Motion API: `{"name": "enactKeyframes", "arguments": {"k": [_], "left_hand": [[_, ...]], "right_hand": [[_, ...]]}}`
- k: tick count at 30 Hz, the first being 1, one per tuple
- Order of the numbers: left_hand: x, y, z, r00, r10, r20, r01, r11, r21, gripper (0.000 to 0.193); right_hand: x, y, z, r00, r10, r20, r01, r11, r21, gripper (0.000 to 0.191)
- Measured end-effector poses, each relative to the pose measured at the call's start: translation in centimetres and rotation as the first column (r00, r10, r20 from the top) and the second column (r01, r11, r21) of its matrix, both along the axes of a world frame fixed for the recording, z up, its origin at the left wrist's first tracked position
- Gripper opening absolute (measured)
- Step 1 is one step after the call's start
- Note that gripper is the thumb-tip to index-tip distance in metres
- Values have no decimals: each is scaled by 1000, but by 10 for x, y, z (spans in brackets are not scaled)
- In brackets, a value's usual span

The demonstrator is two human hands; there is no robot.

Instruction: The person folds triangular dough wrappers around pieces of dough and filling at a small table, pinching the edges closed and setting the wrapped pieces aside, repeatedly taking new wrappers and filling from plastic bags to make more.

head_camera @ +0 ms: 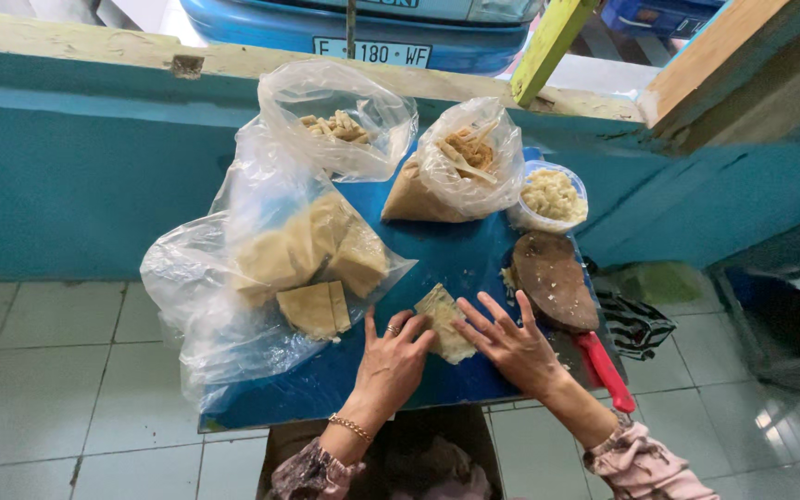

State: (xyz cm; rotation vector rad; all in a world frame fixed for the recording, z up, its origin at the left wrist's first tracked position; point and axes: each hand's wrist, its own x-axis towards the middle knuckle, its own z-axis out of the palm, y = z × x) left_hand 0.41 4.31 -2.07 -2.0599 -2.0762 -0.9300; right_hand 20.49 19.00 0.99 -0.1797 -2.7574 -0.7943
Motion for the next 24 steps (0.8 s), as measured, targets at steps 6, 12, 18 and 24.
{"name": "enactKeyframes", "arguments": {"k": [6,12,18,24], "left_hand": [[3,-1,2,1000,-7,-10,7,1000,14,26],[1,0,3,1000,-12,-13,13,1000,24,25],[1,0,-1,1000,2,-5,-2,1000,13,22],[-2,1,-3,1000,21,-9,-21,999,33,28]], "right_hand": [[-1,20,10,984,-85,-157,53,979,-197,49],[-3,14,4,997,76,-7,-76,996,-46,42],[-21,20,5,997,-49,-63,42,994,-97,57],[-41,26,8,997,-8,75,-2,990,142,64]]}}
